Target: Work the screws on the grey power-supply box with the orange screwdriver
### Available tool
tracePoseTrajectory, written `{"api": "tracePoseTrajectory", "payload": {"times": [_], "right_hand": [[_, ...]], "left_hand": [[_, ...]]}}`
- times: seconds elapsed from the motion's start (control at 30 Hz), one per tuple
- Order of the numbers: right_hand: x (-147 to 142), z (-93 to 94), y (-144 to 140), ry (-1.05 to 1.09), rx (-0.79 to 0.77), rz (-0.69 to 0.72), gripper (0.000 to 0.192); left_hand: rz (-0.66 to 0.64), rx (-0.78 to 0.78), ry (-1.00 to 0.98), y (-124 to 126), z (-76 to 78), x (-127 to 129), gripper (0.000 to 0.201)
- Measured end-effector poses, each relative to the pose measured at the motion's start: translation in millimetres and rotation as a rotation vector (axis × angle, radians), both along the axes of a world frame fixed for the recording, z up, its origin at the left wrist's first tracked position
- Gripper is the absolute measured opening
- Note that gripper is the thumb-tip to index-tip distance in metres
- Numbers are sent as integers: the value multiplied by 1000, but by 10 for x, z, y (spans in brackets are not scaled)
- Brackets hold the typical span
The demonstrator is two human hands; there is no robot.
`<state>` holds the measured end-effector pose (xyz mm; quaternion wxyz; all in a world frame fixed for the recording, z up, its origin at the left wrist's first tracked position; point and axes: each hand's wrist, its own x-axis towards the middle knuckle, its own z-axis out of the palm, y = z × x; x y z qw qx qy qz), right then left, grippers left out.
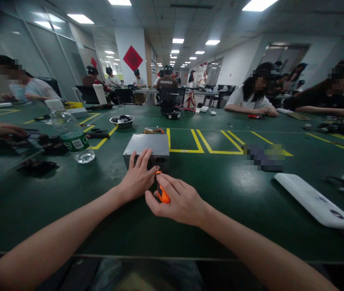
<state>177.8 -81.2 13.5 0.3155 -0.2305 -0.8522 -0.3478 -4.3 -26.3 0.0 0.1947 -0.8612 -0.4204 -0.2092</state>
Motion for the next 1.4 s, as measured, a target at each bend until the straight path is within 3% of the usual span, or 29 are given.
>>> {"api": "tracePoseTrajectory", "payload": {"times": [0.17,0.27,0.63,1.03,1.17,1.4], "right_hand": [[3,236,44,-92,73,24,18],[-18,286,57,-66,52,38,16],[-5,16,63,32,-21,86,28],[-55,62,15,20,-78,135,24],[-2,22,50,15,-72,87,30],[20,49,75,64,-56,65,24]], "left_hand": [[1,-5,13,-6,-2,-4,37],[6,-8,20,-11,4,-6,41],[11,-27,-3,-2,2,-10,43],[-33,-70,-92,-14,-7,-11,50],[-35,-67,-94,-6,-9,-18,52],[-21,-70,-83,-17,-11,-9,55]]}}
